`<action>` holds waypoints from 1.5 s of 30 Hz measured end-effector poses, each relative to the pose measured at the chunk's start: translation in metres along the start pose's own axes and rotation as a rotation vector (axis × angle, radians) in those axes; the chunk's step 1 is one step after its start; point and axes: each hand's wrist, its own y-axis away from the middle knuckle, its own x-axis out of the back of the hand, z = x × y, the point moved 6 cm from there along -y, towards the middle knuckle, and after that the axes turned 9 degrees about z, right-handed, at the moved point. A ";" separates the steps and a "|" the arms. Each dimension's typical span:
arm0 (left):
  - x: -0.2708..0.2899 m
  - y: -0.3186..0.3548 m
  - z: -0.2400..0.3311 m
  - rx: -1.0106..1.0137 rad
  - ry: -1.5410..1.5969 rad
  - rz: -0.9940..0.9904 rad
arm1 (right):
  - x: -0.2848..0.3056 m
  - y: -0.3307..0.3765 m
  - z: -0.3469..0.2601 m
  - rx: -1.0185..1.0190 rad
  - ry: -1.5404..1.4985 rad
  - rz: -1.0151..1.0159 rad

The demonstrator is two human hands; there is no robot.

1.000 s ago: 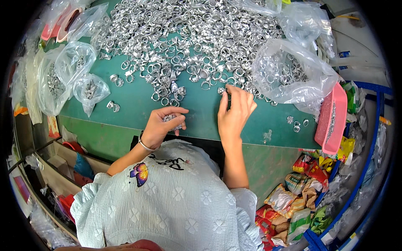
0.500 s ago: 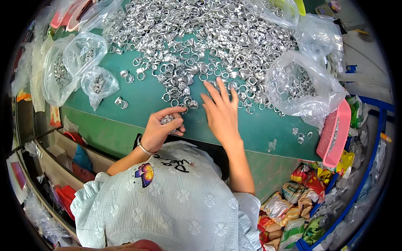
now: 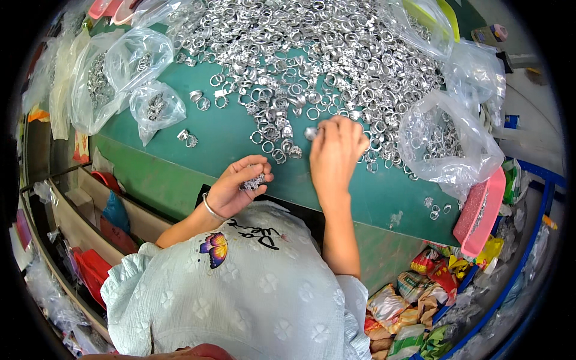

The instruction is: The person assembles small silver metal rings and decorative charms into keychains by hand. They pick up components from a large pile on a green table, link them together, and place the finished keychains into clear plastic bags. The person also sorts loose rings and occasionally reaches for new bags from a nearby shelf.

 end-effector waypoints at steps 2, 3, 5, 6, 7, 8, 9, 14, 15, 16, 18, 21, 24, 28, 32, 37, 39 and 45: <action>0.000 0.000 0.003 0.010 0.059 -0.014 | 0.005 0.002 0.000 -0.016 -0.059 -0.004; -0.001 0.001 0.004 0.016 0.072 -0.004 | 0.005 0.003 -0.002 -0.020 -0.122 -0.002; -0.003 0.003 0.005 -0.001 0.049 0.022 | 0.001 0.002 -0.011 0.014 -0.239 -0.006; -0.004 0.005 0.005 -0.024 0.013 0.037 | -0.005 -0.001 -0.021 0.051 -0.292 -0.012; -0.005 0.006 0.005 -0.046 -0.024 0.052 | -0.009 -0.002 -0.031 0.088 -0.345 -0.017; -0.003 0.007 0.004 -0.038 -0.029 0.035 | -0.013 -0.002 -0.039 0.099 -0.305 -0.067; 0.000 0.007 0.004 -0.028 -0.035 0.018 | -0.015 0.000 -0.038 0.115 -0.275 -0.076; 0.005 0.013 0.008 -0.085 -0.097 0.062 | -0.001 0.001 -0.005 0.062 -0.090 0.043; 0.001 0.015 0.010 -0.079 -0.103 0.116 | 0.006 0.002 -0.001 0.018 -0.119 0.078; 0.000 0.017 0.010 -0.072 -0.108 0.170 | 0.007 0.004 -0.002 0.011 -0.149 0.029; 0.001 0.016 0.008 -0.069 -0.116 0.144 | 0.014 0.009 -0.004 -0.011 -0.205 -0.066; 0.003 0.015 0.004 -0.045 -0.112 0.097 | 0.013 0.023 -0.011 0.008 -0.199 -0.190; 0.002 0.013 0.001 -0.026 -0.142 0.074 | 0.004 0.030 -0.017 0.076 -0.109 -0.146; -0.007 0.016 0.005 -0.071 -0.265 0.119 | 0.011 0.036 -0.014 -0.054 -0.339 -0.167; -0.016 0.013 0.001 0.017 -0.258 -0.037 | 0.017 0.041 -0.048 0.028 -0.473 -0.304; -0.006 0.011 0.006 0.067 -0.280 -0.110 | 0.013 0.025 -0.032 -0.309 -0.832 -0.518; 0.000 0.011 0.003 0.096 -0.220 -0.145 | 0.010 0.004 -0.037 -0.028 -0.550 -0.222; -0.016 0.021 0.006 0.102 0.074 -0.290 | -0.019 0.007 -0.038 0.192 -0.224 -0.127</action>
